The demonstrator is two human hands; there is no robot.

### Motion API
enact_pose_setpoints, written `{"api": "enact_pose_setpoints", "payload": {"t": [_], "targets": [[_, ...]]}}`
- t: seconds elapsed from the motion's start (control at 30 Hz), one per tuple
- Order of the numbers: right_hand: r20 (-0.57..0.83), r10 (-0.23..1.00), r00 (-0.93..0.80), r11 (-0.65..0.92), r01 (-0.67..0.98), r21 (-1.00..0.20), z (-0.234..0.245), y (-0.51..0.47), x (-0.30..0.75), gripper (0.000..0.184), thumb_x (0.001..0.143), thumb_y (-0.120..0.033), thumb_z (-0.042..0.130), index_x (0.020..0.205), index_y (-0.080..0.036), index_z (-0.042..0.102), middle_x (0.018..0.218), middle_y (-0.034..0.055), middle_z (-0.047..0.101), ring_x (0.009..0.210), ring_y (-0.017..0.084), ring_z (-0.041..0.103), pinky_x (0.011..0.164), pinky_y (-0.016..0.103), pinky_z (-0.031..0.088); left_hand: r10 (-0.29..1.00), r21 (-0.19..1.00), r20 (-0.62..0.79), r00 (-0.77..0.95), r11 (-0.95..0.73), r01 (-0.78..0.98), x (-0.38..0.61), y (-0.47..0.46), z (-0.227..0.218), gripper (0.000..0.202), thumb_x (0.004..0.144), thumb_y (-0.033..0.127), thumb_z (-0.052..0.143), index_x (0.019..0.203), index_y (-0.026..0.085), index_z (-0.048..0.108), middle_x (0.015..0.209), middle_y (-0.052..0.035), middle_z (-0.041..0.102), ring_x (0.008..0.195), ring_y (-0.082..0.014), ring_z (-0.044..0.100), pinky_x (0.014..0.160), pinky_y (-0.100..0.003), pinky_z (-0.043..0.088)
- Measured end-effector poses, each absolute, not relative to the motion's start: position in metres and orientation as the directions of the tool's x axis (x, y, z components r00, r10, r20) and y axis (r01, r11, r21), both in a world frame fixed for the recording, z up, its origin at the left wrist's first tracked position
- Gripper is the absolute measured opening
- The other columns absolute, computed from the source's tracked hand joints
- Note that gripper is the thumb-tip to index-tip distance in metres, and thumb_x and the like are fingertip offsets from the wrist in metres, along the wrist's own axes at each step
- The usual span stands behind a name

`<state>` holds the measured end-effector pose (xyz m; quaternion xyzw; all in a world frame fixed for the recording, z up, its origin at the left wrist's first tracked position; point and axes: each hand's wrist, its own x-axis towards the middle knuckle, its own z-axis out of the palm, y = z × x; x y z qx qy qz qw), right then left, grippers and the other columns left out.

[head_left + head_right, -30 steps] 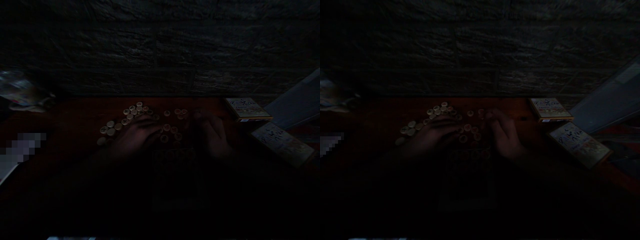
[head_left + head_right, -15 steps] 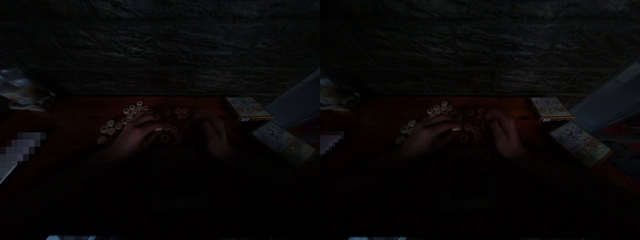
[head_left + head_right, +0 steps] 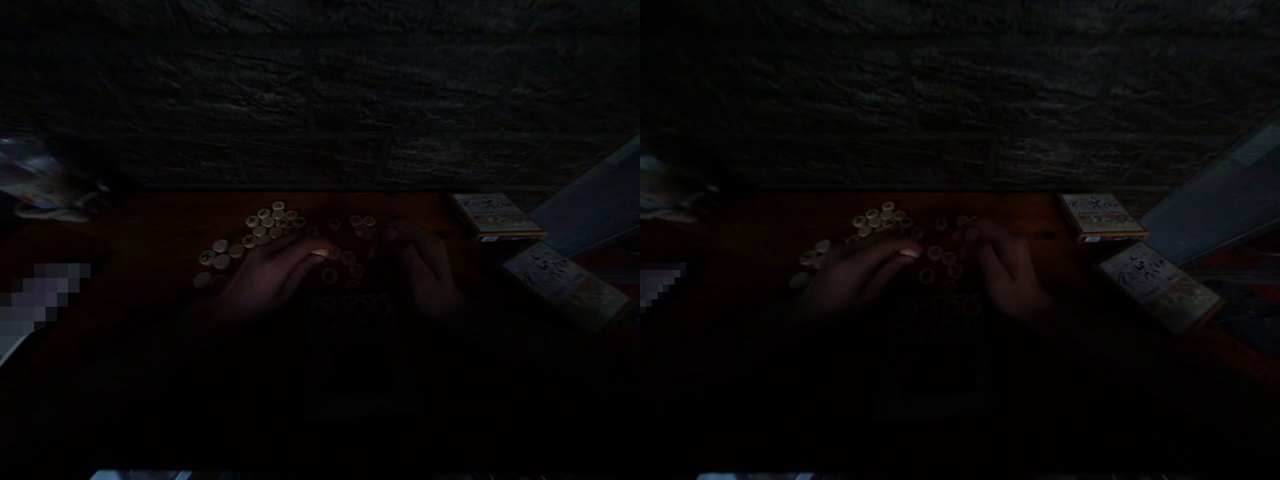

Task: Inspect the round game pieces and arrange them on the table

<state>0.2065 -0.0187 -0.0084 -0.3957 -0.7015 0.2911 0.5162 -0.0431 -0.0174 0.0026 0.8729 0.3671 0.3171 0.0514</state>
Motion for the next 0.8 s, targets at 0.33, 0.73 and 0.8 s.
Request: {"api": "enact_pose_setpoints", "payload": {"t": [0.33,0.73,0.8], "targets": [[0.522,0.826,-0.215,0.564,0.33,-0.757,-0.008,-0.025,0.206,0.028,0.107,-0.033,0.049,0.095,-0.023,0.073,0.08,-0.0014,0.07,0.072,0.013,0.066,0.063,0.025,0.048,0.739,0.465,0.53,0.416,-0.663,0.587,-0.041,-0.021,0.008,0.025,0.106,0.023,0.049,0.114,0.023,0.072,0.108,-0.0019,0.077,0.102,-0.0176,0.071,0.094,-0.029,0.053],[0.4,0.904,-0.148,0.425,0.24,-0.872,-0.015,-0.009,0.202,0.031,0.104,-0.047,0.054,0.107,-0.021,0.071,0.091,0.0019,0.073,0.084,0.017,0.068,0.074,0.03,0.051,0.914,0.9,0.295,0.278,-0.364,0.242,-0.01,-0.008,0.008,0.037,0.096,0.032,0.069,0.13,0.019,0.063,0.09,-0.0028,0.077,0.082,-0.0175,0.073,0.076,-0.029,0.057],[0.381,0.913,-0.149,0.405,0.208,-0.89,-0.016,-0.006,0.201,0.032,0.103,-0.048,0.056,0.11,-0.021,0.071,0.096,0.0028,0.074,0.087,0.017,0.069,0.076,0.029,0.052,0.931,0.961,0.21,0.299,-0.253,0.113,-0.001,-0.004,0.01,0.028,0.09,0.033,0.076,0.112,0.017,0.069,0.089,-0.0041,0.079,0.08,-0.0177,0.075,0.076,-0.03,0.06]]}}
